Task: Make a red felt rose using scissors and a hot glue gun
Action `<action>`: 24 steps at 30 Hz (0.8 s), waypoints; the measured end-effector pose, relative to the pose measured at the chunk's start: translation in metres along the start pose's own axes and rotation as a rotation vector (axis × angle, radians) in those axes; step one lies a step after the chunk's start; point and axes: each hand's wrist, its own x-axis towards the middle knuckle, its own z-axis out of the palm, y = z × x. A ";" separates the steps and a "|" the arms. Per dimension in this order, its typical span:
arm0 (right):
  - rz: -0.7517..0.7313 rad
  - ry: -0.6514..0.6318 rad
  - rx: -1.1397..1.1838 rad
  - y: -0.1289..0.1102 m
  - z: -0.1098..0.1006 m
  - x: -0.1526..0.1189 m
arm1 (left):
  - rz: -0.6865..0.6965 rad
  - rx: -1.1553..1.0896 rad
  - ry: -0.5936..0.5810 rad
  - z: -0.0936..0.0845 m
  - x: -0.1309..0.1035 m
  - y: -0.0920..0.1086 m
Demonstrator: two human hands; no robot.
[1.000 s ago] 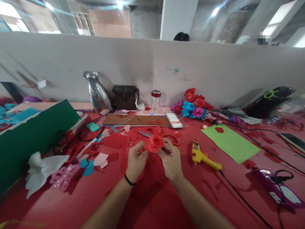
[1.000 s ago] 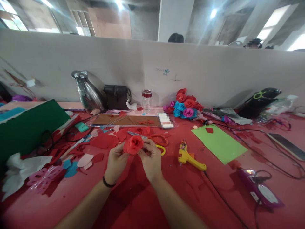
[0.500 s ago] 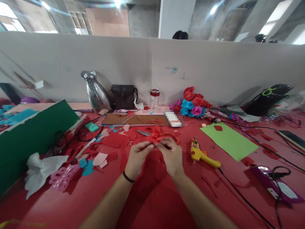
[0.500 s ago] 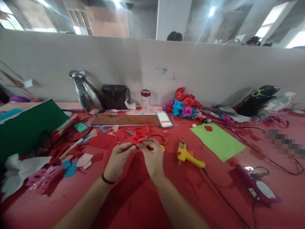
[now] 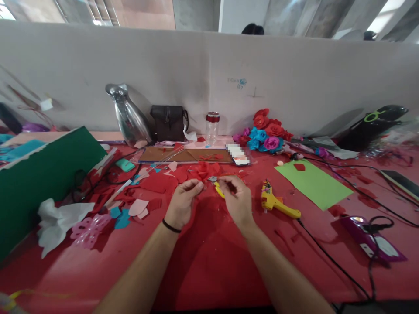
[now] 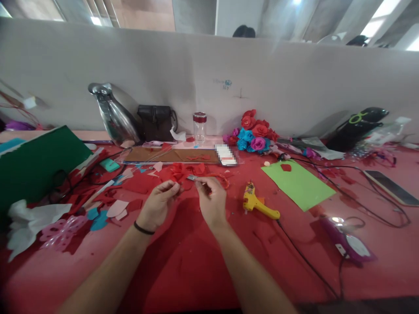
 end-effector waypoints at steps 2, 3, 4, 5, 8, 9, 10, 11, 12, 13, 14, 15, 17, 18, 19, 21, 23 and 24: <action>0.139 0.055 0.084 0.004 -0.001 0.003 | -0.108 -0.157 -0.077 -0.003 0.000 0.003; 0.198 0.058 0.116 0.005 -0.002 0.004 | -0.165 -0.204 -0.130 -0.004 -0.001 0.004; 0.236 0.036 0.140 0.005 -0.002 0.005 | -0.209 -0.228 -0.182 -0.004 -0.002 0.004; 0.251 -0.014 0.154 0.005 -0.002 0.006 | -0.240 -0.240 -0.228 -0.004 -0.003 0.004; 0.164 -0.212 0.137 0.002 -0.001 0.005 | -0.296 -0.268 -0.329 -0.005 -0.006 0.002; 0.112 -0.249 0.102 0.001 0.000 0.005 | -0.308 -0.281 -0.350 -0.005 -0.006 0.001; 0.067 -0.262 0.054 0.000 0.000 0.004 | -0.321 -0.294 -0.369 -0.006 -0.007 0.001; 0.037 -0.260 0.004 -0.001 0.000 0.003 | -0.332 -0.305 -0.386 -0.007 -0.007 0.001; 0.021 -0.262 -0.039 -0.001 0.000 0.003 | -0.337 -0.312 -0.400 -0.008 -0.007 0.002; 0.015 -0.267 -0.074 -0.001 -0.001 0.003 | -0.344 -0.310 -0.419 -0.009 -0.007 0.004; 0.011 -0.272 -0.105 -0.001 -0.002 0.003 | -0.352 -0.305 -0.440 -0.011 -0.007 0.007; 0.003 -0.268 -0.142 -0.001 -0.005 0.003 | -0.364 -0.291 -0.465 -0.012 -0.007 0.010; -0.018 -0.232 -0.248 0.001 -0.011 0.006 | -0.382 -0.259 -0.502 -0.016 -0.006 0.019; -0.021 -0.199 -0.320 0.001 -0.015 0.009 | -0.376 -0.248 -0.494 -0.018 -0.006 0.023; -0.016 -0.158 -0.407 0.002 -0.019 0.011 | -0.361 -0.237 -0.468 -0.021 -0.005 0.028; 0.021 -0.073 -0.604 0.002 -0.025 0.016 | -0.272 -0.258 -0.343 -0.025 -0.001 0.035; 0.057 -0.065 -0.759 0.003 -0.026 0.018 | -0.131 -0.331 -0.189 -0.029 0.005 0.039; 0.057 -0.120 -0.809 0.004 -0.026 0.018 | -0.068 -0.333 -0.137 -0.030 0.008 0.040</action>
